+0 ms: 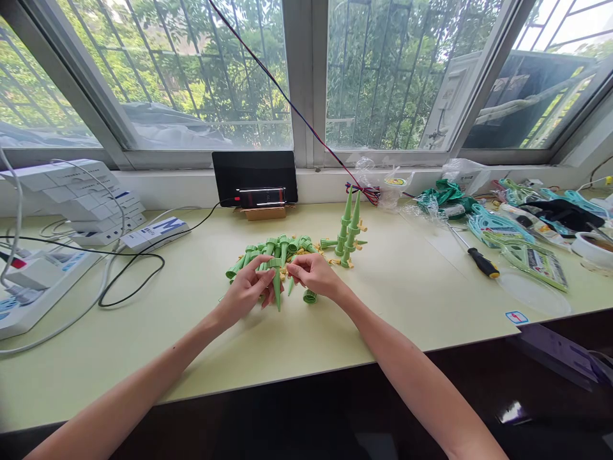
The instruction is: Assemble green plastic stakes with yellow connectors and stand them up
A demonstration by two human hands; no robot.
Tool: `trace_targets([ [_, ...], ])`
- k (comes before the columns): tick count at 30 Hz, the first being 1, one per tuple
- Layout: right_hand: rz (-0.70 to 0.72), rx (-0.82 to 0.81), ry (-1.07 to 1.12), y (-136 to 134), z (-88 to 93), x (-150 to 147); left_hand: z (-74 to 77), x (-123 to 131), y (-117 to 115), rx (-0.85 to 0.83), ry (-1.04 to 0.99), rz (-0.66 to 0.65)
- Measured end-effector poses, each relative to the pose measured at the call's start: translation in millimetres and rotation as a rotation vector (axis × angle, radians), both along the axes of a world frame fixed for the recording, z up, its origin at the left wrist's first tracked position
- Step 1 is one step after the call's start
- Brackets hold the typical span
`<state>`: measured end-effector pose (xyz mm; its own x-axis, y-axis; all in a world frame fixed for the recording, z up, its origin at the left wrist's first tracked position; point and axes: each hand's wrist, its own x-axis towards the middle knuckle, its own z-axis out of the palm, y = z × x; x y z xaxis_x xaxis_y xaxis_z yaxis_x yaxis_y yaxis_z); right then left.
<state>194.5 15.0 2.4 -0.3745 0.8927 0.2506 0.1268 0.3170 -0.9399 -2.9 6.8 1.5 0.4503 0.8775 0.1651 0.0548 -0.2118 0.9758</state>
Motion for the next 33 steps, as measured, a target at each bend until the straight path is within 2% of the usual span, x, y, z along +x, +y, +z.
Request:
trace_targets([
  [12,-0.032,0.026,-0.031,-1.6,0.2,-1.3,0.5,0.7,0.4,0.006,-0.004,0.008],
  [25,0.017,0.017,-0.034,-3.8,2.8,-1.6,-1.3,0.4,-1.1,0.049,0.025,0.007],
  [33,-0.017,0.01,-0.003,-2.0,0.8,-2.5,-0.4,-0.3,-0.2,-0.007,0.012,-0.008],
])
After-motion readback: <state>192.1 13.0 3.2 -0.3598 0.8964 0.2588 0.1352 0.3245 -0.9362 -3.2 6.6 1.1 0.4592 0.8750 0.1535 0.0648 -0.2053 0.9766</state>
